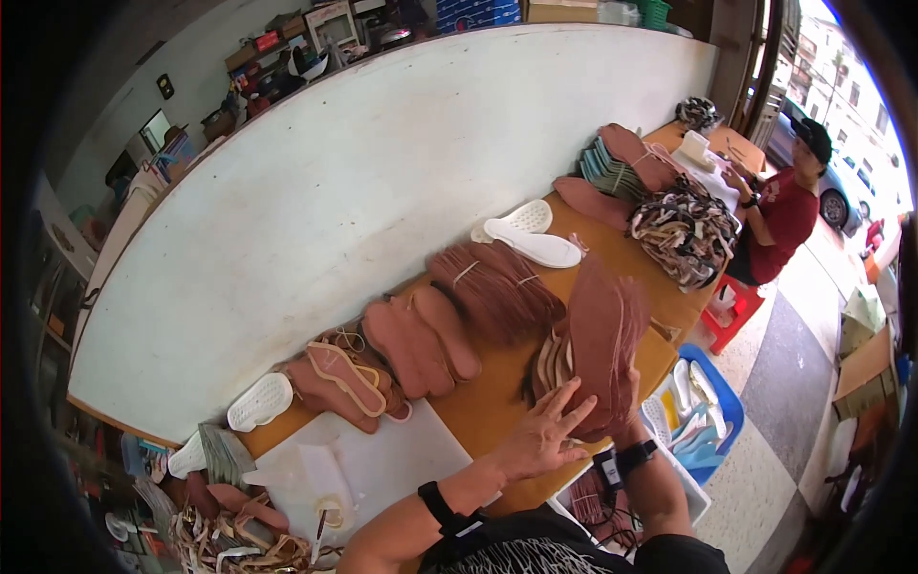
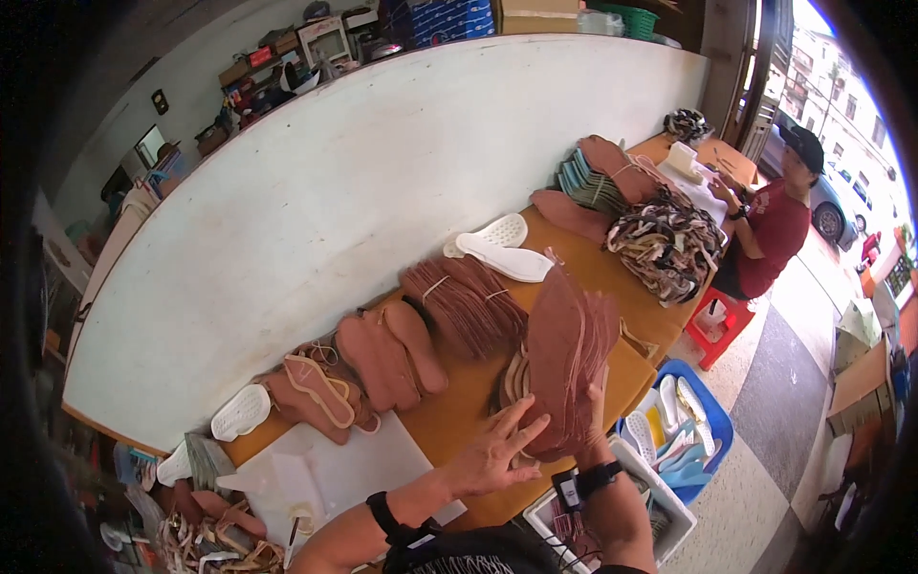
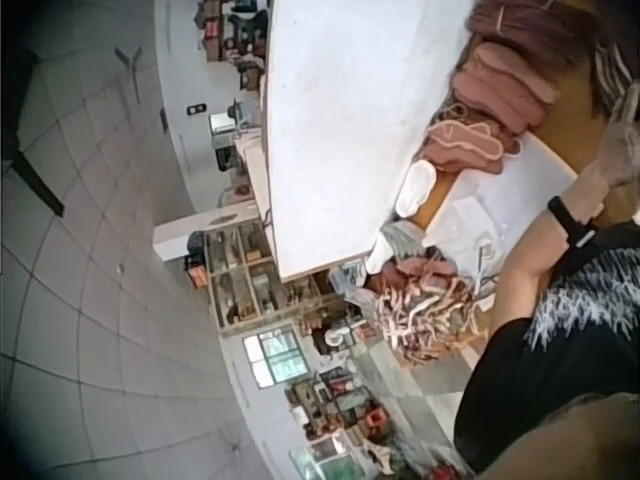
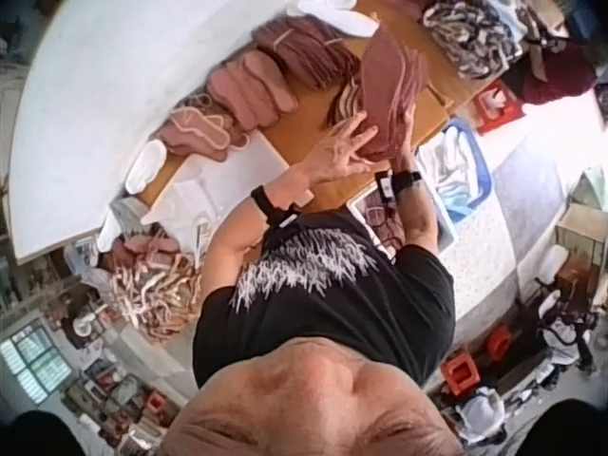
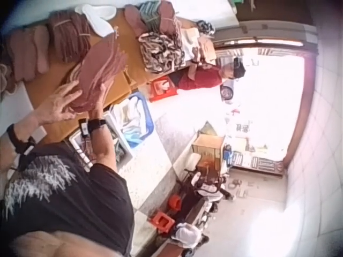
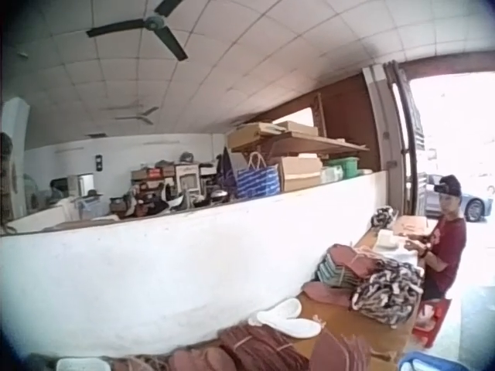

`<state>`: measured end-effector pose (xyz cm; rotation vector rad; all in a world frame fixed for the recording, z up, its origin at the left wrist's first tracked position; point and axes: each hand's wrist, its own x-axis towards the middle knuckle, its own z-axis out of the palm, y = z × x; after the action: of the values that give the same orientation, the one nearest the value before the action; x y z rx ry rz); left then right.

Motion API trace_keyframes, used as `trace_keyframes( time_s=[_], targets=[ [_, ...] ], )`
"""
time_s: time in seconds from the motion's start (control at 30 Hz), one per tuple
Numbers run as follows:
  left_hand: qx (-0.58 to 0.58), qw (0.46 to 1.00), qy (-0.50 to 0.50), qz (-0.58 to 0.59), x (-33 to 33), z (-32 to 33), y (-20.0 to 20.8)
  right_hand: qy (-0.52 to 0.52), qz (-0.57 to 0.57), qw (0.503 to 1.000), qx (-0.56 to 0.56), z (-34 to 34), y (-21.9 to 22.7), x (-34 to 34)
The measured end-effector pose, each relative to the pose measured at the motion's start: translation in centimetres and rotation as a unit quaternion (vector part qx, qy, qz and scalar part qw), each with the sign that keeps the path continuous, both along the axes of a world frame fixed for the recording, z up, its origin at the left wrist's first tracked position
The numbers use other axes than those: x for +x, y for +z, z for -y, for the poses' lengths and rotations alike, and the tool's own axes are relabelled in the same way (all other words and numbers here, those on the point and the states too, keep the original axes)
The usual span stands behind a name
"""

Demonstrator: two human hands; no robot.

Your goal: Apply adhesive to shoe insoles and attach leather straps.

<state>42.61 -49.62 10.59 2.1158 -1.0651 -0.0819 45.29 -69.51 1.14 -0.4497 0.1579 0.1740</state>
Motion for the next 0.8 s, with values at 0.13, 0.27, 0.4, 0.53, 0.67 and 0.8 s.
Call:
trace_keyframes(
  time_s=[0.13,0.27,0.4,0.53,0.67,0.8],
  targets=[
    [-0.053,0.998,0.031,-0.027,1.9,-0.6,-0.8,-0.015,0.069,0.984,-0.165,-1.9,5.6,3.4],
    [-0.076,0.993,0.090,-0.023,3.4,-2.6,-1.5,0.094,0.087,0.982,-0.138,-3.1,4.4,8.2],
    [-0.153,0.973,0.158,-0.063,4.6,-4.9,-3.7,0.210,0.128,0.955,-0.165,-7.3,4.2,13.4],
    [-0.202,0.935,0.282,-0.071,7.5,-8.6,-8.1,0.248,0.166,0.916,-0.270,-14.0,5.7,16.4],
    [-0.311,0.816,0.312,-0.374,9.4,-10.5,-9.1,0.138,0.057,0.588,-0.795,-18.4,2.8,18.2],
    [-0.397,0.744,0.349,-0.410,10.2,-9.5,-12.5,0.141,0.036,0.584,-0.799,-19.5,2.4,18.3]
  ],
)
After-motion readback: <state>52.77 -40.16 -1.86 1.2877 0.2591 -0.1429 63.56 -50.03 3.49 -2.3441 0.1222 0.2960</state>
